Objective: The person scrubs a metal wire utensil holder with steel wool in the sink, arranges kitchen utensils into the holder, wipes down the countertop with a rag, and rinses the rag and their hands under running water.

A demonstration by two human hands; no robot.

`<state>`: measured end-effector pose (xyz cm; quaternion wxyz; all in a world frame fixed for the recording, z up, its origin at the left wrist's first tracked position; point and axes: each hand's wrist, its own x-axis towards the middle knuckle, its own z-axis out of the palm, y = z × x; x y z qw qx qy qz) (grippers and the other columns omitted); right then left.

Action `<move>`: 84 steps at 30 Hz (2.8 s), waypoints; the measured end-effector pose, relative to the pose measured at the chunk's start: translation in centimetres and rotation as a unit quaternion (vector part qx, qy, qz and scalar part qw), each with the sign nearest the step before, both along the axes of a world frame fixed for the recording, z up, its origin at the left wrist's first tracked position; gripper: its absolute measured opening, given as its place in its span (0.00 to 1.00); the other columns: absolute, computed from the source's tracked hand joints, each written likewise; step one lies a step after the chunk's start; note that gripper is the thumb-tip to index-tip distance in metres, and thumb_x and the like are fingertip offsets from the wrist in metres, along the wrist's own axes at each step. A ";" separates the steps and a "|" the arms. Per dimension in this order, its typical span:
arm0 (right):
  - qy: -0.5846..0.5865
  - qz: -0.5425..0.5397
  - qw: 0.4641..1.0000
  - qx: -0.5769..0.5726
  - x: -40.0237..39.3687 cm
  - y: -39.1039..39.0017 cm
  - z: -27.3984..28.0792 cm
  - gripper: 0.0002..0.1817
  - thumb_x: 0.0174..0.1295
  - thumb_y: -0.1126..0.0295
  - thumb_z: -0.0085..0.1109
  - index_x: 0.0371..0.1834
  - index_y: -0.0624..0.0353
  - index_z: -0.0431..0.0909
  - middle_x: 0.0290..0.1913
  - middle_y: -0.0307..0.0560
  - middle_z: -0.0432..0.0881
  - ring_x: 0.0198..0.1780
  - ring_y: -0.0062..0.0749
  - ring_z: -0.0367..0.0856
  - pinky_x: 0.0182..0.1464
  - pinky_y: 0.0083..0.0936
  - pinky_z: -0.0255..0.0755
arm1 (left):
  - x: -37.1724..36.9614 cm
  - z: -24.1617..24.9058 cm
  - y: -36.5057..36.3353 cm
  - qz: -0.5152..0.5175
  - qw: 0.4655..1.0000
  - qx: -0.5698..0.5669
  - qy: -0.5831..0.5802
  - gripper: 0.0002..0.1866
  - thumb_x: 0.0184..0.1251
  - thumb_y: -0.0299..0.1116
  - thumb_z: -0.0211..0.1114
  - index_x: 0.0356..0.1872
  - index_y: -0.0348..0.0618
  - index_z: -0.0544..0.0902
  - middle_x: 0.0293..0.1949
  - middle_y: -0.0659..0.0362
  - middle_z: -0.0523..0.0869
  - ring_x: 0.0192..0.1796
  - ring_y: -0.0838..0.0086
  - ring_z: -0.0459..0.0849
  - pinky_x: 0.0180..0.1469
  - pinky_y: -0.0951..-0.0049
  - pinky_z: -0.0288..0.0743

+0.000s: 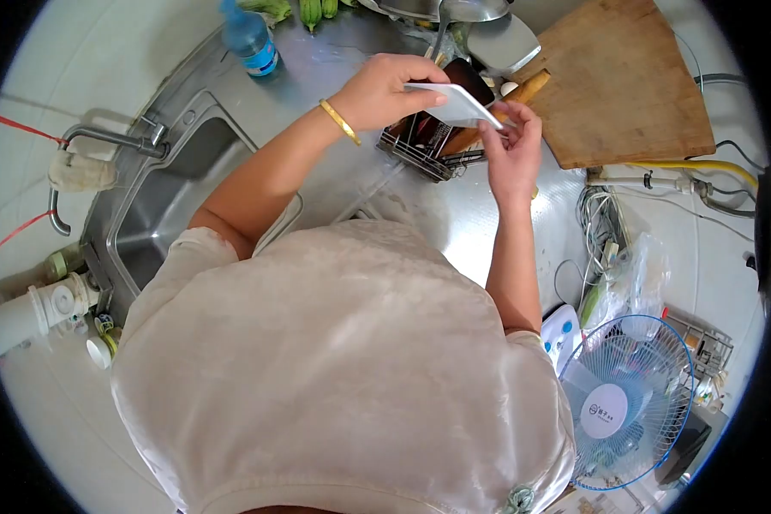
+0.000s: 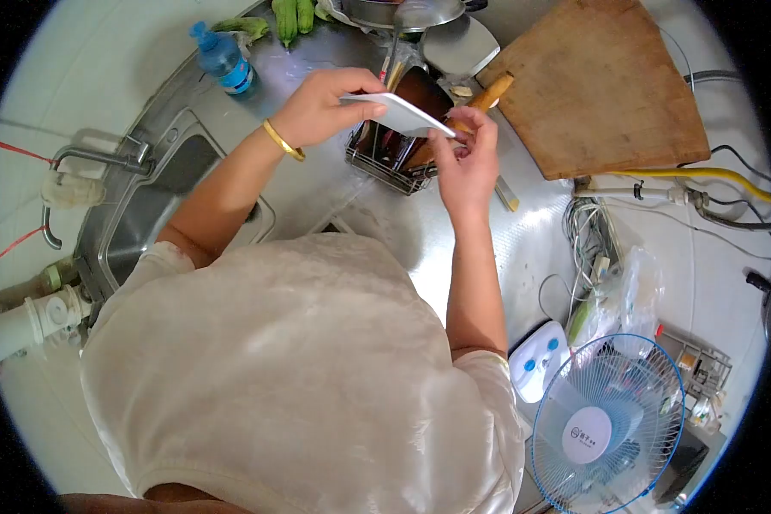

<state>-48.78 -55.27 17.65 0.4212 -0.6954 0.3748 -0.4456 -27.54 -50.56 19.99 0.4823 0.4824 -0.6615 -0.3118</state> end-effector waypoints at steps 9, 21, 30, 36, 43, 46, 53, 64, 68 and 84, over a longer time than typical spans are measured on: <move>0.058 -0.068 0.996 -0.005 -2.8 1.0 4.1 0.10 0.60 0.70 0.58 0.41 0.64 0.74 0.31 0.36 0.76 0.31 0.16 0.70 0.35 0.15 0.66 | -1.1 -4.2 0.2 0.049 0.995 0.028 0.082 0.19 0.55 0.35 0.67 0.48 0.43 0.76 0.42 0.60 0.79 0.43 0.77 0.76 0.45 0.75 0.70; 0.375 -0.114 0.914 -0.108 -0.9 -0.2 3.1 0.13 0.53 0.70 0.49 0.41 0.61 0.77 0.35 0.59 0.80 0.38 0.53 0.79 0.42 0.40 0.71 | -1.7 -7.5 2.6 0.140 0.989 0.017 -0.054 0.14 0.53 0.32 0.64 0.43 0.45 0.80 0.46 0.57 0.77 0.49 0.67 0.75 0.49 0.71 0.69; 0.395 -0.143 0.905 -0.075 0.5 -1.0 4.1 0.11 0.55 0.67 0.46 0.36 0.57 0.77 0.33 0.58 0.81 0.37 0.54 0.78 0.40 0.43 0.71 | -3.4 -9.5 4.3 0.179 0.974 0.003 -0.142 0.24 0.47 0.40 0.69 0.47 0.44 0.78 0.58 0.47 0.67 0.61 0.52 0.63 0.60 0.62 0.59; 0.467 -0.186 0.861 -0.077 3.2 0.3 3.5 0.09 0.56 0.64 0.46 0.33 0.55 0.74 0.29 0.54 0.81 0.35 0.51 0.80 0.38 0.44 0.71 | -4.7 -9.7 4.6 0.121 0.961 -0.050 -0.244 0.22 0.43 0.45 0.70 0.41 0.48 0.81 0.57 0.49 0.68 0.61 0.54 0.63 0.60 0.56 0.57; 0.373 -0.114 0.921 -0.022 1.8 -1.0 -0.3 0.12 0.56 0.63 0.45 0.34 0.55 0.77 0.30 0.57 0.81 0.35 0.53 0.79 0.39 0.43 0.71 | -5.4 -12.0 3.7 0.066 0.946 0.076 -0.309 0.11 0.52 0.41 0.64 0.29 0.45 0.80 0.40 0.57 0.74 0.47 0.62 0.72 0.56 0.53 0.56; 0.378 -0.096 0.920 -0.045 1.9 -1.0 0.6 0.12 0.56 0.63 0.45 0.34 0.56 0.78 0.30 0.58 0.80 0.36 0.53 0.79 0.39 0.43 0.71 | -5.2 -11.5 3.9 0.082 0.955 0.040 -0.283 0.10 0.52 0.40 0.64 0.25 0.44 0.79 0.38 0.57 0.74 0.44 0.62 0.73 0.51 0.56 0.60; 0.409 -0.136 0.901 -0.050 2.8 0.3 -0.4 0.12 0.57 0.65 0.44 0.31 0.58 0.78 0.31 0.58 0.80 0.36 0.53 0.79 0.39 0.42 0.71 | -5.4 -10.3 4.6 0.090 0.967 -0.012 -0.239 0.13 0.49 0.42 0.67 0.21 0.43 0.78 0.37 0.56 0.74 0.41 0.62 0.74 0.48 0.62 0.63; 0.326 -0.023 0.945 0.017 -0.3 -2.5 -0.2 0.13 0.57 0.65 0.45 0.33 0.61 0.78 0.33 0.59 0.80 0.37 0.53 0.79 0.41 0.41 0.71 | -5.7 -9.8 4.5 0.113 0.959 -0.026 -0.257 0.27 0.44 0.59 0.64 0.14 0.42 0.76 0.32 0.57 0.73 0.36 0.63 0.74 0.41 0.63 0.65; 0.316 -0.048 0.946 -0.052 0.4 -2.4 -0.6 0.14 0.58 0.63 0.44 0.35 0.59 0.77 0.31 0.59 0.80 0.37 0.54 0.78 0.39 0.41 0.71 | -5.8 -10.2 4.4 0.126 0.955 -0.041 -0.266 0.27 0.44 0.60 0.64 0.14 0.43 0.76 0.31 0.58 0.73 0.35 0.64 0.74 0.39 0.63 0.64; 0.118 -0.090 0.968 0.203 -6.9 -5.2 -5.4 0.21 0.62 0.56 0.50 0.54 0.55 0.69 0.42 0.43 0.80 0.43 0.38 0.77 0.45 0.30 0.69 | -4.6 -10.3 5.3 0.096 0.968 -0.051 -0.226 0.20 0.50 0.48 0.65 0.16 0.40 0.78 0.44 0.53 0.76 0.46 0.57 0.73 0.48 0.61 0.65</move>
